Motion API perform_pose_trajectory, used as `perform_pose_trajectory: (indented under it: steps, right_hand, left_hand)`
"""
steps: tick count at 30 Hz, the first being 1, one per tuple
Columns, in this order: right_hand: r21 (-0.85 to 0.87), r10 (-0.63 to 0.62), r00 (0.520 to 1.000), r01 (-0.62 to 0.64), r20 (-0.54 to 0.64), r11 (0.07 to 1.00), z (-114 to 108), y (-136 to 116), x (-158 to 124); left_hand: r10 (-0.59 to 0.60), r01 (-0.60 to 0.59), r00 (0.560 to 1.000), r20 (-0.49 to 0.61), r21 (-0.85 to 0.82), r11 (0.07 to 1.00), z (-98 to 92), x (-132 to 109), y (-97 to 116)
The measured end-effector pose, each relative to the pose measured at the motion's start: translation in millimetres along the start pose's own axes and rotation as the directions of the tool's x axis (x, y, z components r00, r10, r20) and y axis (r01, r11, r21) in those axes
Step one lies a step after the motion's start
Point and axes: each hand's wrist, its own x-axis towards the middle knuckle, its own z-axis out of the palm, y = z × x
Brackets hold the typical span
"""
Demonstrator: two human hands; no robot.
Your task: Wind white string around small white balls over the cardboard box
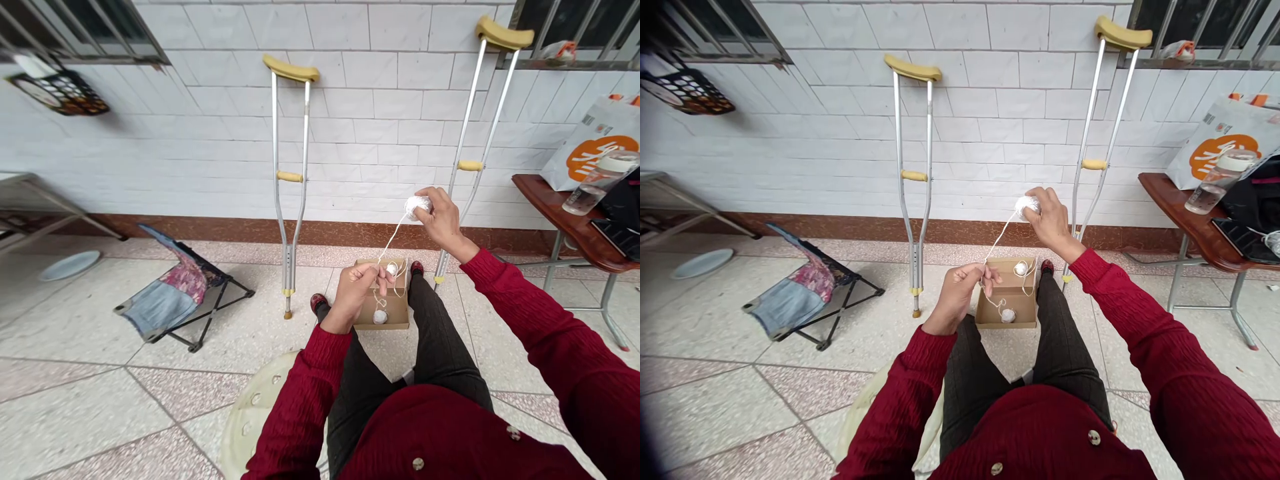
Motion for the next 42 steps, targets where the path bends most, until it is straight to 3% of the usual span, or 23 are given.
perform_pose_trajectory:
  steps: [2, 6, 9, 11, 12, 15, 17, 21, 25, 29, 32, 38, 42]
  right_hand:
    - [0.002, 0.030, 0.999, -0.030, 0.013, 1.000, 6.0, 5.7, -2.4]
    - [0.019, 0.115, 0.992, -0.117, 0.053, 0.993, 21.2, 18.1, -4.2]
    - [0.050, 0.140, 0.987, -0.144, 0.073, 0.988, 25.8, 20.1, -7.0]
    - [0.061, 0.107, 0.982, -0.117, 0.156, 0.991, 25.0, 15.8, -12.8]
    - [0.063, 0.081, 0.972, -0.097, 0.221, 0.993, 24.3, 12.3, -17.2]
    - [0.063, 0.006, 0.914, -0.035, 0.406, 0.997, 24.2, -1.2, -33.7]
    - [0.051, -0.007, 0.887, -0.019, 0.461, 0.999, 26.3, -9.9, -43.6]
    - [0.022, 0.017, 0.873, -0.032, 0.488, 0.999, 31.6, -21.3, -52.1]
    - [0.066, 0.018, 0.883, -0.055, 0.468, 0.996, 33.2, -24.3, -50.2]
    - [0.154, 0.015, 0.896, -0.093, 0.444, 0.984, 32.1, -23.0, -45.8]
    - [0.187, 0.066, 0.908, -0.156, 0.415, 0.970, 29.8, -19.0, -36.1]
    - [0.069, 0.165, 0.930, -0.197, 0.330, 0.978, 26.8, 0.2, -15.5]
    - [0.049, 0.197, 0.930, -0.223, 0.309, 0.974, 28.9, 7.1, -19.7]
  left_hand:
    - [0.000, 0.001, 1.000, 0.030, -0.022, 1.000, 8.5, -4.6, 2.3]
    - [-0.065, 0.076, 0.973, 0.221, -0.044, 0.996, 28.0, -19.7, -3.0]
    - [-0.139, 0.124, 0.948, 0.287, 0.072, 0.990, 14.4, -27.1, -28.0]
    - [-0.213, 0.139, 0.949, 0.232, 0.296, 0.945, -10.3, -26.8, -52.7]
    - [-0.241, 0.151, 0.958, 0.153, 0.442, 0.884, -23.9, -25.2, -64.9]
    - [-0.175, 0.198, 0.979, -0.102, 0.652, 0.732, -51.8, -15.8, -89.1]
    - [-0.083, 0.161, 0.985, -0.152, 0.635, 0.756, -50.7, -6.1, -91.2]
    - [0.057, 0.030, 0.988, -0.146, 0.533, 0.846, -15.4, 16.5, -81.0]
    - [0.066, 0.014, 0.985, -0.161, 0.449, 0.893, 10.7, 32.7, -86.5]
    - [0.020, 0.051, 0.980, -0.198, 0.345, 0.937, 11.6, 37.5, -99.1]
    - [-0.063, 0.105, 0.985, -0.161, 0.269, 0.958, 8.9, 32.5, -100.5]
    - [-0.108, 0.118, 0.988, -0.111, 0.084, 0.989, 6.6, 9.8, -94.7]
    - [-0.050, 0.080, 0.989, -0.143, 0.218, 0.973, 1.2, 4.8, -91.6]
